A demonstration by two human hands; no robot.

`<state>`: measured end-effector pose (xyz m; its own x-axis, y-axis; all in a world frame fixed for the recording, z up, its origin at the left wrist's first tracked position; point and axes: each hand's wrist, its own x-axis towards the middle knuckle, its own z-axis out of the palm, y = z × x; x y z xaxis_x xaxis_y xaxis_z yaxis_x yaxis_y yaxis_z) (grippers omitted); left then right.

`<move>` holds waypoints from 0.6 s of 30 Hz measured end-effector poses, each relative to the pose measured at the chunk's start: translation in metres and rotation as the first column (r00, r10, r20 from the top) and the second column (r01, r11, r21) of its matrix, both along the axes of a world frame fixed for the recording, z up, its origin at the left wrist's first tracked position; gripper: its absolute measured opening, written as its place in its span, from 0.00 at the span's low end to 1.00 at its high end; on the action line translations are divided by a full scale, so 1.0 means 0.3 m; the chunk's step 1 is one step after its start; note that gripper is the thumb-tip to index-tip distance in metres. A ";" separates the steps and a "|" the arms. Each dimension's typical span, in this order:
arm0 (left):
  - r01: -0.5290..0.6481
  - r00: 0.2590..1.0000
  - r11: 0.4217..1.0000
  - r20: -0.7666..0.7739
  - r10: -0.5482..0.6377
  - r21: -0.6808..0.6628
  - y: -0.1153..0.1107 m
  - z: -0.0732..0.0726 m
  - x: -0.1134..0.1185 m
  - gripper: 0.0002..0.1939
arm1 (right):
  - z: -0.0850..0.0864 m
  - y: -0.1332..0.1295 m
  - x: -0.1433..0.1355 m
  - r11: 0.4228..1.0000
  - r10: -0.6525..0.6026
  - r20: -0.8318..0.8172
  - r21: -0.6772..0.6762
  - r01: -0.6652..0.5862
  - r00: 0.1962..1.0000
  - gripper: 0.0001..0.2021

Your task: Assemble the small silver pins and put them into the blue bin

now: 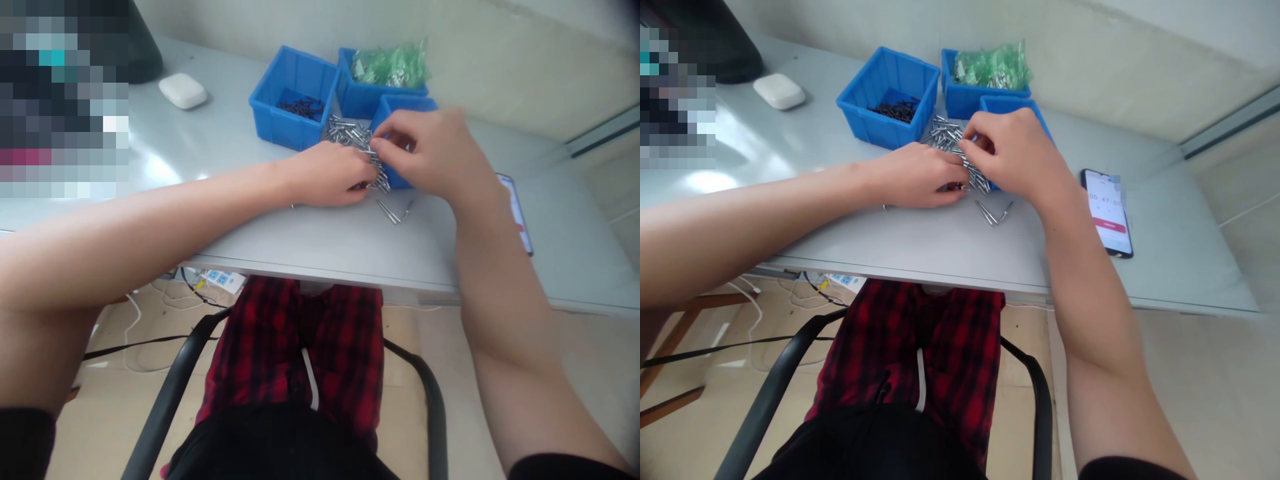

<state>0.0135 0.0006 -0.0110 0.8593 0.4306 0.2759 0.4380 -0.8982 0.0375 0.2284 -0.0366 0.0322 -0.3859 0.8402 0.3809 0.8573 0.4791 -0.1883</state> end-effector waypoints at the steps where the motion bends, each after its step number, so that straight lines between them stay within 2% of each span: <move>1: 0.000 1.000 1.000 -0.005 0.000 0.002 -0.001 0.001 0.000 0.18 | -0.001 -0.001 0.000 1.000 0.006 -0.005 0.001 -0.006 1.000 0.05; 10: -0.008 1.000 1.000 -0.007 0.008 0.001 -0.003 0.005 -0.001 0.17 | -0.004 0.014 0.001 0.997 -0.038 0.027 -0.065 0.040 0.999 0.05; 18: -0.021 0.999 1.000 -0.024 0.021 -0.017 -0.007 0.010 0.003 0.17 | -0.012 0.012 0.016 0.998 0.013 0.028 -0.057 -0.011 1.000 0.06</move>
<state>0.0144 -0.0016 -0.0081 0.8562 0.4534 0.2475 0.4580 -0.8879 0.0422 0.2332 -0.0329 0.0286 -0.4062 0.8555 0.3210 0.8570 0.4786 -0.1910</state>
